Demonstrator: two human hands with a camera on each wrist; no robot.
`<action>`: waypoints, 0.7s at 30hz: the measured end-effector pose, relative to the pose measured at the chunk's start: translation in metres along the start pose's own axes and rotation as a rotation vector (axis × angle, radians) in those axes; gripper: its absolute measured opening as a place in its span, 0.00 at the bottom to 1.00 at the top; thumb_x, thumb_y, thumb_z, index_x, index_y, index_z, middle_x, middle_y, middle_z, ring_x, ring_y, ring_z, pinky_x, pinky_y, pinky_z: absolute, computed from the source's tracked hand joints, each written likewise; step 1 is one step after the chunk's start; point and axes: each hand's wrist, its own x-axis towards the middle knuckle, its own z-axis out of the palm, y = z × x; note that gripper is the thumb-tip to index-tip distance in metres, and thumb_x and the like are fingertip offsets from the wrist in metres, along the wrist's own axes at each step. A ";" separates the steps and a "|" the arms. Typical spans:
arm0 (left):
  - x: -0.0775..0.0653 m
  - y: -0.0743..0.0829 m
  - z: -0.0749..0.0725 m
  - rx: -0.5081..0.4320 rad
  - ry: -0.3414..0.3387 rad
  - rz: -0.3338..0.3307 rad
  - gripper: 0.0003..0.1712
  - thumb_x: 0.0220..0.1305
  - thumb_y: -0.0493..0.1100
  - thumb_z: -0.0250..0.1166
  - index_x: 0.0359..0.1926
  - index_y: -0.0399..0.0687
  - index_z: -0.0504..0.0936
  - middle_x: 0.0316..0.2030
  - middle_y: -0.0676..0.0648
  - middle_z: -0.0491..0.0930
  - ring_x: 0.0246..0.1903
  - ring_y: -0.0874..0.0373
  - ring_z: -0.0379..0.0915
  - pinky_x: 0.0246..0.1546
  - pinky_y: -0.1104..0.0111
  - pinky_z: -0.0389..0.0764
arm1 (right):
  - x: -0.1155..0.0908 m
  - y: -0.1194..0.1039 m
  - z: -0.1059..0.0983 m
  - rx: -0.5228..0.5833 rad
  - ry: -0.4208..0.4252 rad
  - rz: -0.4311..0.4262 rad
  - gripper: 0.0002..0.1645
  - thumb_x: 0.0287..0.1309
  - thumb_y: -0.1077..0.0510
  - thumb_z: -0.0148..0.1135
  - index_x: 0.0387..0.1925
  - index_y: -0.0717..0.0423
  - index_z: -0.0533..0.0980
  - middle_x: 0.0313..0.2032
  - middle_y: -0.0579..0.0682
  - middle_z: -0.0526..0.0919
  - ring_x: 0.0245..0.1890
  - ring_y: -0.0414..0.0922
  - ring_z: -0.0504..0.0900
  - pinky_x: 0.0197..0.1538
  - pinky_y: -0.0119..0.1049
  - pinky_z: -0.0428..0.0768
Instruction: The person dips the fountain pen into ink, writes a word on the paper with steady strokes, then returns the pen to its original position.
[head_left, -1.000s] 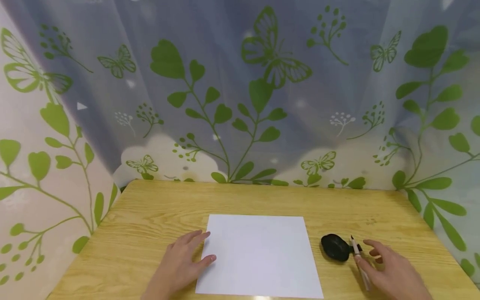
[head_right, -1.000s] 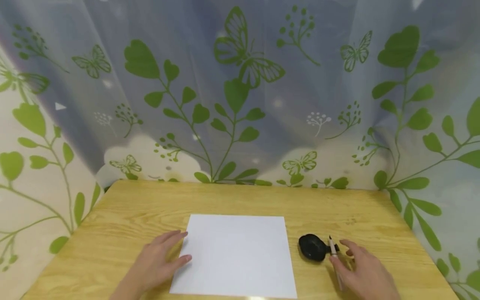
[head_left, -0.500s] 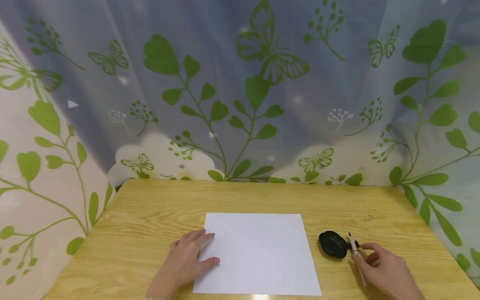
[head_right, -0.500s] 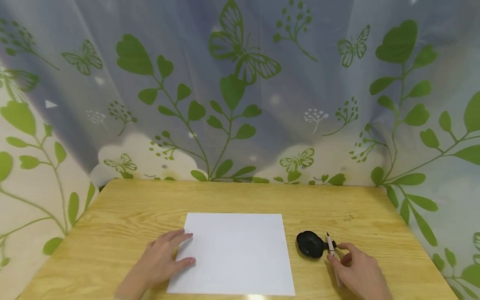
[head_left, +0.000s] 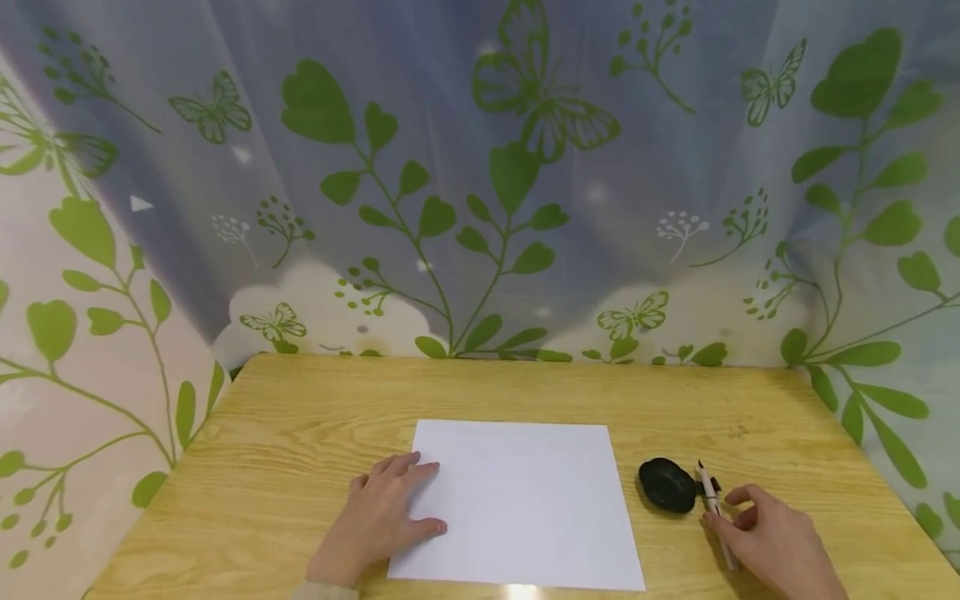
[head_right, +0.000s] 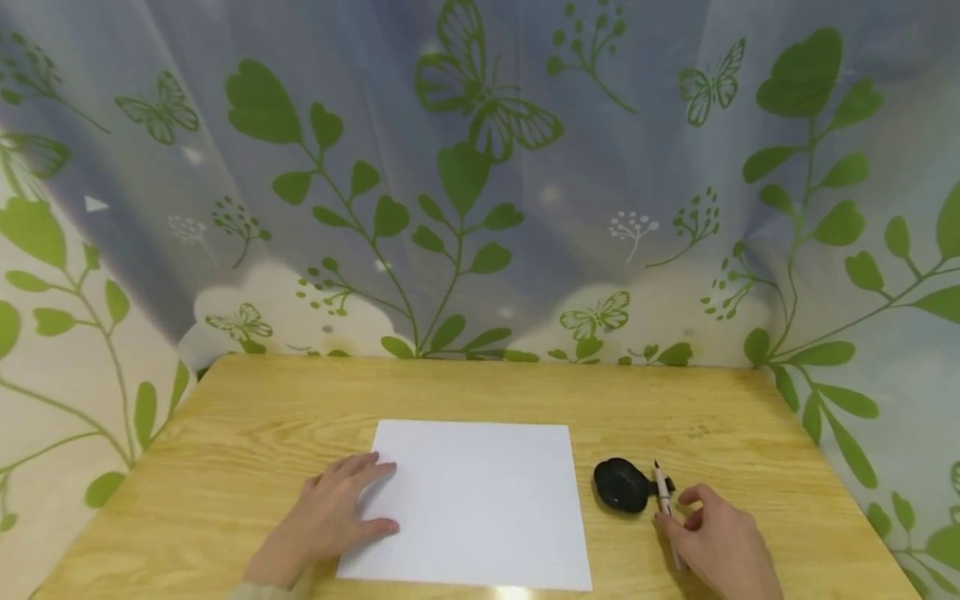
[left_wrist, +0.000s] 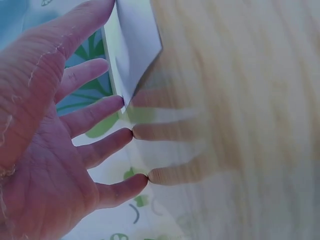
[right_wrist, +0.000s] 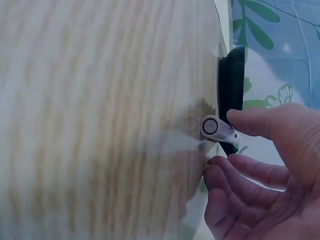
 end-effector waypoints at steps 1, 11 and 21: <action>0.000 0.001 0.000 0.001 -0.002 0.000 0.42 0.52 0.65 0.76 0.65 0.56 0.79 0.69 0.40 0.73 0.68 0.34 0.67 0.57 0.30 0.70 | 0.000 0.000 0.000 -0.001 0.003 -0.003 0.35 0.62 0.37 0.66 0.48 0.66 0.77 0.29 0.45 0.85 0.27 0.43 0.82 0.31 0.42 0.78; 0.002 0.002 0.001 0.019 -0.010 -0.006 0.42 0.50 0.66 0.77 0.64 0.55 0.80 0.69 0.41 0.73 0.68 0.36 0.66 0.56 0.29 0.69 | 0.000 -0.003 0.004 0.021 0.038 -0.032 0.24 0.64 0.42 0.65 0.41 0.61 0.82 0.27 0.42 0.86 0.27 0.40 0.81 0.32 0.41 0.78; 0.001 0.002 0.002 0.023 0.001 -0.002 0.42 0.51 0.66 0.76 0.64 0.53 0.80 0.69 0.41 0.73 0.69 0.35 0.66 0.58 0.29 0.69 | -0.001 -0.004 0.007 0.055 0.065 -0.017 0.20 0.65 0.46 0.64 0.40 0.61 0.82 0.25 0.43 0.84 0.25 0.40 0.77 0.31 0.37 0.73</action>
